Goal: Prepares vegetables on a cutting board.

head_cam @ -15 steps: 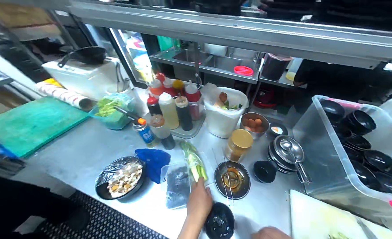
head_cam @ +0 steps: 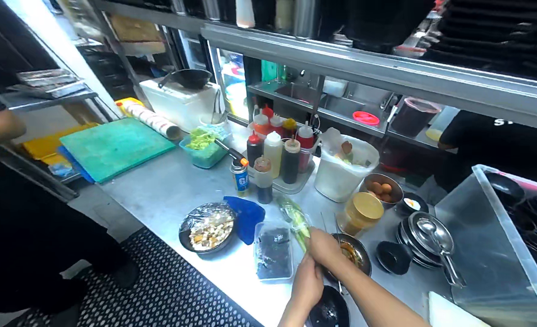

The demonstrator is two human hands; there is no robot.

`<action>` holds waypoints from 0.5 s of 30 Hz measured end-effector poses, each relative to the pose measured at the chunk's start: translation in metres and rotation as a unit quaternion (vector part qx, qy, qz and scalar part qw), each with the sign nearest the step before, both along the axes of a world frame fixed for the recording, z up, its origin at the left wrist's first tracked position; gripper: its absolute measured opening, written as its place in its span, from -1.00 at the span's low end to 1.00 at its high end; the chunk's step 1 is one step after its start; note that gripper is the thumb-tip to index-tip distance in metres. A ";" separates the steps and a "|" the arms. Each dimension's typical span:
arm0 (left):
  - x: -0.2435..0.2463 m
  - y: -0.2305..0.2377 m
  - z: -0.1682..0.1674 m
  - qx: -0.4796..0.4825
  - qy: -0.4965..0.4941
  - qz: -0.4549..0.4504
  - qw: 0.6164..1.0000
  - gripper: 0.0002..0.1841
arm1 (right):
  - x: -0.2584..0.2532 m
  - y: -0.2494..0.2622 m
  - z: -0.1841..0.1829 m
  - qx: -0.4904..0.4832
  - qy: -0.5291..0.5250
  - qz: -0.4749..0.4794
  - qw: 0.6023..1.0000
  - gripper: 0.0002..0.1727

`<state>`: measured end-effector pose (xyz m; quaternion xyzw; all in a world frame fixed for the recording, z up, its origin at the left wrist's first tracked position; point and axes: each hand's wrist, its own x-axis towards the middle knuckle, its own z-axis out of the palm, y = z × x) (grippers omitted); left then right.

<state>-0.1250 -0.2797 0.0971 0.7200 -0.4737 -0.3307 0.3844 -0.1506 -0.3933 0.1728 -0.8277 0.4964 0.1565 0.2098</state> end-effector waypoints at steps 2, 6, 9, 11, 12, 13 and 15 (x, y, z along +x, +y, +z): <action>0.001 -0.003 -0.001 -0.001 0.010 0.005 1.000 -0.49 | -0.009 0.007 0.008 -0.001 0.017 0.017 1.000 -0.51; 0.002 -0.009 -0.003 -0.012 0.031 0.010 0.999 -0.54 | -0.049 0.011 0.016 0.043 -0.024 0.007 0.999 -0.55; 0.003 -0.014 -0.005 0.002 0.047 0.008 0.999 -0.53 | -0.096 0.021 0.025 0.077 -0.117 -0.050 0.989 -0.61; 0.008 -0.013 0.004 0.027 0.061 0.003 0.998 -0.58 | -0.133 0.035 0.041 0.099 -0.213 -0.129 0.963 -0.65; 0.009 -0.011 0.014 0.039 0.064 0.001 0.997 -0.62 | -0.153 0.043 0.050 0.108 -0.262 -0.170 0.944 -0.65; 0.008 -0.007 0.029 0.047 0.059 0.006 0.997 -0.65 | -0.174 0.049 0.058 0.111 -0.309 -0.204 0.922 -0.65; -0.002 0.005 0.068 0.009 0.020 0.035 0.999 -0.66 | -0.212 0.059 0.072 0.095 -0.390 -0.259 0.879 -0.65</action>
